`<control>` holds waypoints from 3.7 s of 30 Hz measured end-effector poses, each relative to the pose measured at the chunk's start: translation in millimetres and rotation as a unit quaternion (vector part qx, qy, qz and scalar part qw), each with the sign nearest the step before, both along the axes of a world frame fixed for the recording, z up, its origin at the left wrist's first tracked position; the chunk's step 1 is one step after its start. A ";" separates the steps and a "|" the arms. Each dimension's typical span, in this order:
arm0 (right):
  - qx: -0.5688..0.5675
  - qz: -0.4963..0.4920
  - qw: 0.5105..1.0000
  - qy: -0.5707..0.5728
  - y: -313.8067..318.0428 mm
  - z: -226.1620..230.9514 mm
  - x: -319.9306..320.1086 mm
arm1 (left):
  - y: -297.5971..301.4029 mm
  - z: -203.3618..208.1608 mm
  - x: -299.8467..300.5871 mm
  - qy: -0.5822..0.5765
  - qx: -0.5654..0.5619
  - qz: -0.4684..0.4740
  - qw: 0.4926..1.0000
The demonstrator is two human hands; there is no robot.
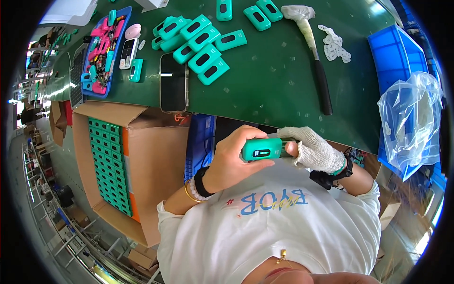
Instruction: The person picks up a green plastic housing and an electronic component, inserts the component into the housing, and presses them together. They then place the assembled unit into a cardboard box and repeat the process.
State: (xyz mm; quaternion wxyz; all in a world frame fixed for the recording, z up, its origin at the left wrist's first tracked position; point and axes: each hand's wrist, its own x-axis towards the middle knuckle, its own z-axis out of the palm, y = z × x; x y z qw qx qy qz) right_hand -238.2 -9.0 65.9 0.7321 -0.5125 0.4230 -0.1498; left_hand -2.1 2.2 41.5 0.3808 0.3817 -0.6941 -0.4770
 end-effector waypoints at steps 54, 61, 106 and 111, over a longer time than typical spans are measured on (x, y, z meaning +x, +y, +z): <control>-0.320 0.072 0.918 0.223 -22.8 -27.9 29.1 | 345.1 -41.3 528.7 0.004 0.370 0.756 0.540; -0.268 0.080 0.935 0.218 -24.2 -14.1 51.4 | 167.5 -9.9 396.8 0.034 0.314 0.618 0.720; -0.263 -0.461 0.804 0.271 -43.0 -60.4 -141.0 | -541.7 -56.7 -128.1 -0.538 -0.028 0.263 0.800; -0.204 -0.451 0.833 0.245 -45.6 -47.2 -139.4 | -547.8 -29.7 -119.8 -0.335 0.167 0.180 0.910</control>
